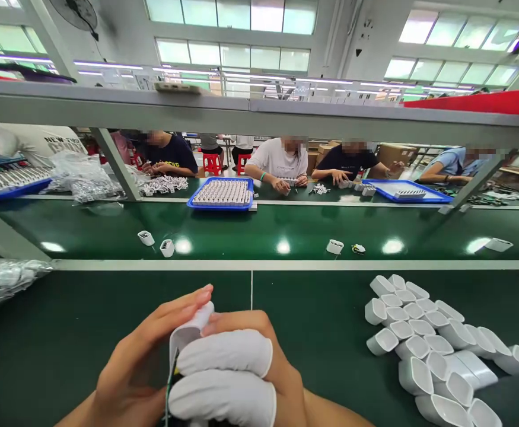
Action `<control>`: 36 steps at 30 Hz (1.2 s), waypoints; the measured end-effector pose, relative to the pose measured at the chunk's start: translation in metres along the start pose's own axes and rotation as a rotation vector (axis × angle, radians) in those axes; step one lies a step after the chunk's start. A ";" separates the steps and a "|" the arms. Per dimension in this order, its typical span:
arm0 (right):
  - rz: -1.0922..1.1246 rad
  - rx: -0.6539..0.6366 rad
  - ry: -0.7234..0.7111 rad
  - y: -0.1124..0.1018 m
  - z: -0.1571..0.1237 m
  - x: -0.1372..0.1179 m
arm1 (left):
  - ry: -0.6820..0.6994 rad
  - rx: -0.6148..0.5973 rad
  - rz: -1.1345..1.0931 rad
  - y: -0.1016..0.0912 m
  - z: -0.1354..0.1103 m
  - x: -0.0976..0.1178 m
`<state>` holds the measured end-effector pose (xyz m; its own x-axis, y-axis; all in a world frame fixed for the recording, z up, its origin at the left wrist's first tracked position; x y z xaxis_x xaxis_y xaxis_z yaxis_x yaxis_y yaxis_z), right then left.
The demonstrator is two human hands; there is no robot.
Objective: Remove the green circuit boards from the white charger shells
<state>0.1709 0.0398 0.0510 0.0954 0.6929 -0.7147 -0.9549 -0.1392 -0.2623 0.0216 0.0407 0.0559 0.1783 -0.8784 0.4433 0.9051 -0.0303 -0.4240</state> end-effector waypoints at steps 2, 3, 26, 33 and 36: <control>-0.018 0.038 -0.020 0.001 0.001 0.001 | -0.005 0.008 0.018 -0.001 0.002 0.002; -0.027 0.046 -0.036 0.001 0.002 0.000 | 0.016 0.015 0.029 -0.002 0.003 0.004; -0.200 0.170 -0.378 0.006 0.015 -0.033 | 0.100 -0.021 0.074 -0.003 0.011 0.014; -0.220 0.107 -0.330 0.009 0.022 -0.040 | 0.043 -0.018 0.056 -0.003 0.009 0.007; -0.209 0.075 -0.314 0.008 0.024 -0.045 | 0.032 -0.015 0.038 -0.004 0.008 0.005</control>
<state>0.1524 0.0243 0.0964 0.2100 0.8855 -0.4144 -0.9431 0.0717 -0.3248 0.0222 0.0402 0.0666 0.1994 -0.8940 0.4013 0.8923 -0.0037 -0.4515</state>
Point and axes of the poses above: each hand's wrist, its own z-axis towards the middle knuckle, its own y-axis out of the palm, x = y × z, the point moved 8 cm from there along z, towards the middle knuckle, and after that the axes turned 9 degrees about y, right-handed, at the moved point
